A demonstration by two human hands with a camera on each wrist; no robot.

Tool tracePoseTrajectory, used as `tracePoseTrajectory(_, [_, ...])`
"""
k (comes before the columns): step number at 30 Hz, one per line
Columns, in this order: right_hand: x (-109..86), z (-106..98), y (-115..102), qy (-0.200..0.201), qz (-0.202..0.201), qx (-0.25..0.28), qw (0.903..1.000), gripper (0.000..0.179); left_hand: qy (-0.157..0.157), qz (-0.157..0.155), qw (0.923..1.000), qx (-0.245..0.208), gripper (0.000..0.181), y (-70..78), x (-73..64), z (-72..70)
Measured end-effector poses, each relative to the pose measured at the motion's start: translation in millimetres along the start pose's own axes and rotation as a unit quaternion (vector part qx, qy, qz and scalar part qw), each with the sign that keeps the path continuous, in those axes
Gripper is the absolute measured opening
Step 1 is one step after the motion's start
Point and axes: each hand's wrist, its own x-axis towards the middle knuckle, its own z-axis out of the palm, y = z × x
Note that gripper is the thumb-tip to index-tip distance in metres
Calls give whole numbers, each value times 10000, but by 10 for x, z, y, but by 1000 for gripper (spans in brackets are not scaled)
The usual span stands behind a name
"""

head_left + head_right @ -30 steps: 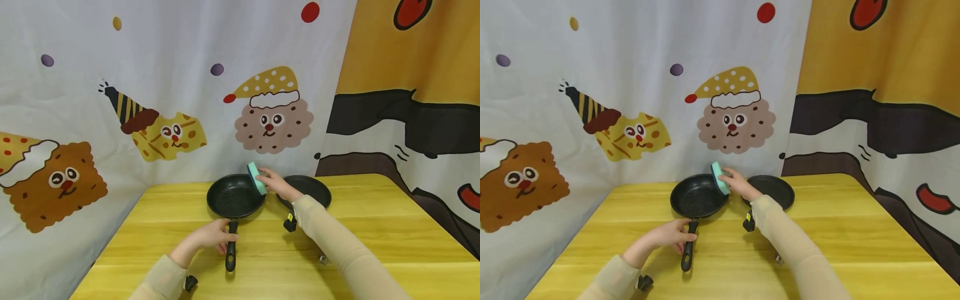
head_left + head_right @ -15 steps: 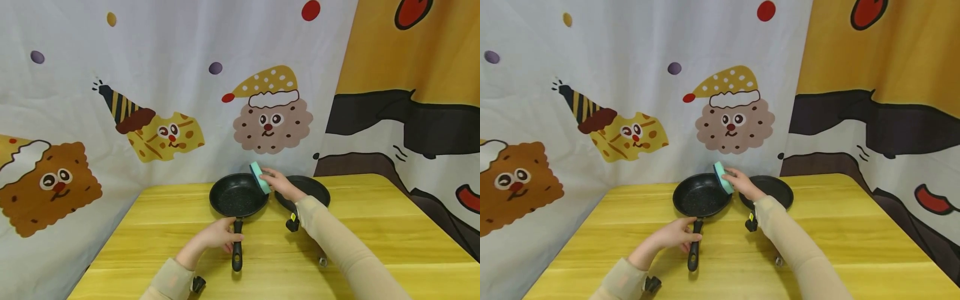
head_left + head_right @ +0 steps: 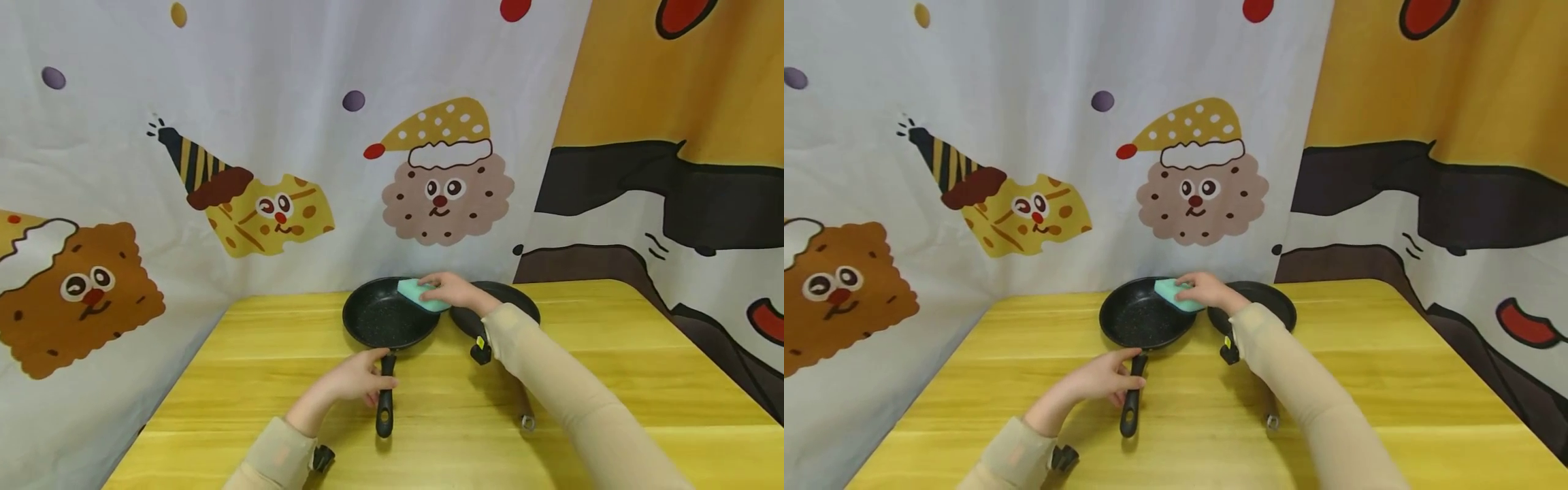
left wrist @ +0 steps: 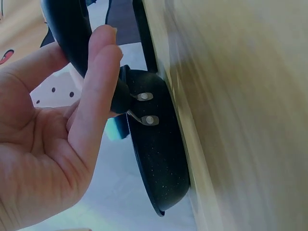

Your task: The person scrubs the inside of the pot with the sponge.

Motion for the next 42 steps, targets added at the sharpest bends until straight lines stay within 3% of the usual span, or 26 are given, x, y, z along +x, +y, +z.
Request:
tracePoseTrajectory(7, [65, 49, -150, -336, -189, -1539, 9873, 45, -41, 1, 10000, 69, 69, 8, 6, -1])
tracePoseTrajectory(13, [86, 69, -353, -902, -81, -2188, 9716, 36, -266, -95, 9991, -311, 68, -34, 26, -31])
tracePoseTrajectory(19, [90, 96, -494, -1462, 164, -2287, 9623, 33, -359, -188, 9979, -508, 67, -35, 41, -41])
tracePoseTrajectory(24, [99, 136, -520, -1612, 316, -2247, 9605, 32, -345, -225, 9970, -648, 67, -29, 41, -44])
tracePoseTrajectory(29, [142, 183, -544, -1838, 508, -2308, 9542, 7, -327, -198, 9969, -689, 67, -43, 37, -41])
tracePoseTrajectory(32, [177, 219, -576, -2102, 679, -2221, 9497, 31, -326, -159, 9969, -700, 67, -51, 40, -39])
tracePoseTrajectory(35, [207, 247, -615, -2346, 760, -2221, 9433, 39, -317, -148, 9970, -697, 67, -54, 43, -45])
tracePoseTrajectory(39, [255, 279, -637, -2680, 898, -2310, 9310, 42, -346, -177, 9966, -723, 67, -54, 46, -51])
tracePoseTrajectory(42, [290, 301, -641, -2841, 1114, -2149, 9277, 41, -371, -197, 9963, -744, 67, -59, 46, -54])
